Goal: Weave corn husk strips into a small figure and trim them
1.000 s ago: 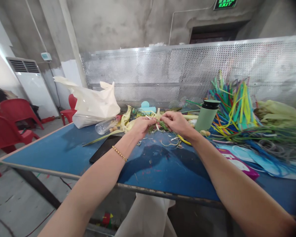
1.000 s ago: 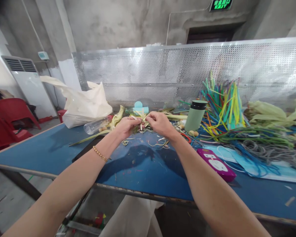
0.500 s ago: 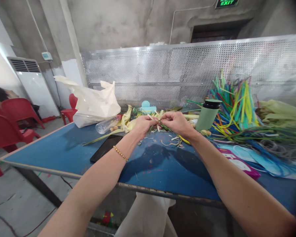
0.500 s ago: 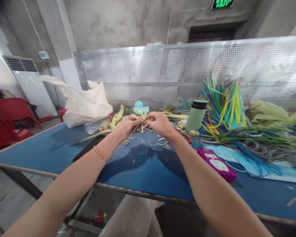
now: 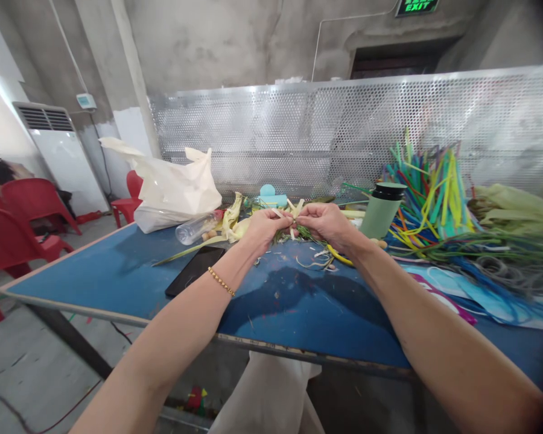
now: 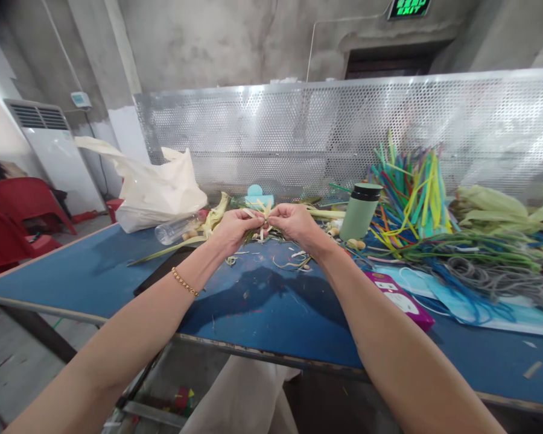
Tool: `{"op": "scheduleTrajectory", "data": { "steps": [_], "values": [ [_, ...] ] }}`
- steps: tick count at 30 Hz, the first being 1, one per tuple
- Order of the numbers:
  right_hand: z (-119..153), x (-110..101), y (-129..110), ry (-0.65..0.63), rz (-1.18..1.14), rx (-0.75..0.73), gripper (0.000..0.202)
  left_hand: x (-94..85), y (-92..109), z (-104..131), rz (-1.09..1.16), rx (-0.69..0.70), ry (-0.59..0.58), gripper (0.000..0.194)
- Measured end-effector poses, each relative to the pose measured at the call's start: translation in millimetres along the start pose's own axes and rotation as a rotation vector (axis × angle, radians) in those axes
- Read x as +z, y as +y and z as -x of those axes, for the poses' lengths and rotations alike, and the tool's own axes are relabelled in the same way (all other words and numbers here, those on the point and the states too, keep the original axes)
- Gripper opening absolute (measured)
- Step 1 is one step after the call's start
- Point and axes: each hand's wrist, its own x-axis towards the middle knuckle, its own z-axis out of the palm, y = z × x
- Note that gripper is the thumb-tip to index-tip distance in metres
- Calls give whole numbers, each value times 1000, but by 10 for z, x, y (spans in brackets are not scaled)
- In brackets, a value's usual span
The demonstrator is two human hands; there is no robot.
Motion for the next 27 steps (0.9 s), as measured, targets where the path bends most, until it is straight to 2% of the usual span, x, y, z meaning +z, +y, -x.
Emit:
{"op": "scheduleTrajectory", "data": {
  "steps": [5, 11, 18, 22, 27],
  "values": [
    [-16, -3, 3, -8, -37, 15, 32, 46, 62, 45, 40, -4, 0, 19],
    [-30, -10, 16, 25, -17, -7, 26, 61, 50, 58, 45, -8, 20, 12],
    [-39, 30, 41, 55, 35, -59, 22, 82, 42, 58, 68, -11, 71, 16],
    [-40, 39, 62, 61, 213, -206, 17, 95, 32, 40, 79, 10, 115, 19],
    [-11, 53, 2, 120, 485, -312, 19, 80, 15, 33, -8, 80, 128, 8]
  ]
}}
